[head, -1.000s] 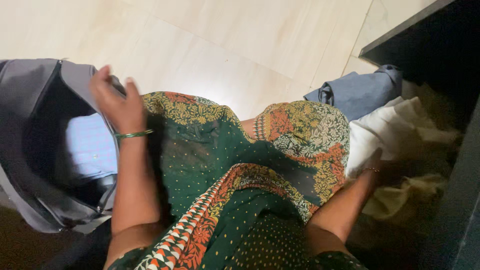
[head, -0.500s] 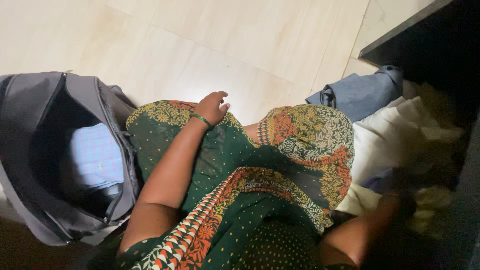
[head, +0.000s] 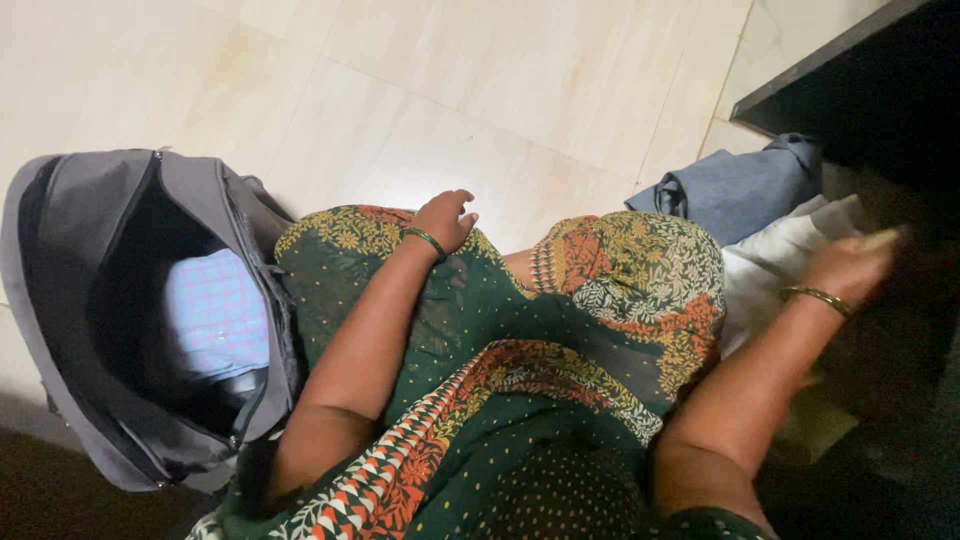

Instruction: The person folds a blue checkered shirt and a white shirt on the floor, then places them into a gray duffel bag. The person is sitting cross-legged on a tiled floor with a pile of clothes nearby.

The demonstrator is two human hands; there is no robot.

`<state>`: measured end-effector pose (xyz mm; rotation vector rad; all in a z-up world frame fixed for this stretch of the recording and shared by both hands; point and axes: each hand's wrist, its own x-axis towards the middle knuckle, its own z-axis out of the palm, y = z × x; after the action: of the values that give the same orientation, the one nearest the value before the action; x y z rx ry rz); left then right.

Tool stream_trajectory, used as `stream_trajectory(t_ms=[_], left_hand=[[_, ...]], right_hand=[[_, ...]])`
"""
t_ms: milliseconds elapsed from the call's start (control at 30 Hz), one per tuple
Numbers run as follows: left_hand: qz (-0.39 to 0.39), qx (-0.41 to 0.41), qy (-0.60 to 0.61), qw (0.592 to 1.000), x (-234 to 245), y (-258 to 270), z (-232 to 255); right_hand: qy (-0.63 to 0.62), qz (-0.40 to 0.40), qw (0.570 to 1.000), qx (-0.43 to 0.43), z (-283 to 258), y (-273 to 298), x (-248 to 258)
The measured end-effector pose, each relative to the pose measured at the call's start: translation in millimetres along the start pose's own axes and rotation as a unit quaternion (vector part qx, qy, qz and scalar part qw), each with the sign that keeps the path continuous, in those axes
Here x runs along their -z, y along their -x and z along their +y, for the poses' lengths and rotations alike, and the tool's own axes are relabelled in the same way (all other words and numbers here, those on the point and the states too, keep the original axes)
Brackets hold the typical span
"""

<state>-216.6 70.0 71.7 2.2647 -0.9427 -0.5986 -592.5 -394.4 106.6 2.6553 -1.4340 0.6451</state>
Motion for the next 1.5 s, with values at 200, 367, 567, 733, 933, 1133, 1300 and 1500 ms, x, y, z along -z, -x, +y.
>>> stream_trajectory(t_ms=[200, 367, 567, 733, 933, 1133, 1300, 1500], left_hand=[[-0.036, 0.011, -0.009, 0.999, -6, -5, -2], [-0.065, 0.043, -0.014, 0.997, -3, -8, -1], [-0.055, 0.027, -0.031, 0.998, -5, -12, 0], [-0.068, 0.044, -0.034, 0.996, -5, -11, 1], [-0.068, 0.054, -0.028, 0.996, -5, -12, -1], [-0.076, 0.046, -0.035, 0.995, -8, -15, -4], [-0.080, 0.048, -0.039, 0.995, -6, -14, -1], [-0.070, 0.047, -0.026, 0.996, -1, -13, 4]], right_hand=[[0.036, -0.086, 0.994, -0.049, -9, -11, -18], [0.013, -0.162, 0.967, -0.196, 8, 3, -23], [-0.080, -0.048, 0.967, -0.237, 34, 30, -5], [-0.166, 0.131, 0.949, -0.235, 55, 1, 18], [-0.228, 0.160, 0.937, -0.209, 66, -43, 40], [-0.178, 0.156, 0.956, -0.173, 25, -30, 58], [-0.097, 0.200, 0.975, 0.001, -52, -24, 84], [-0.231, 0.217, 0.944, 0.088, -138, -67, 109]])
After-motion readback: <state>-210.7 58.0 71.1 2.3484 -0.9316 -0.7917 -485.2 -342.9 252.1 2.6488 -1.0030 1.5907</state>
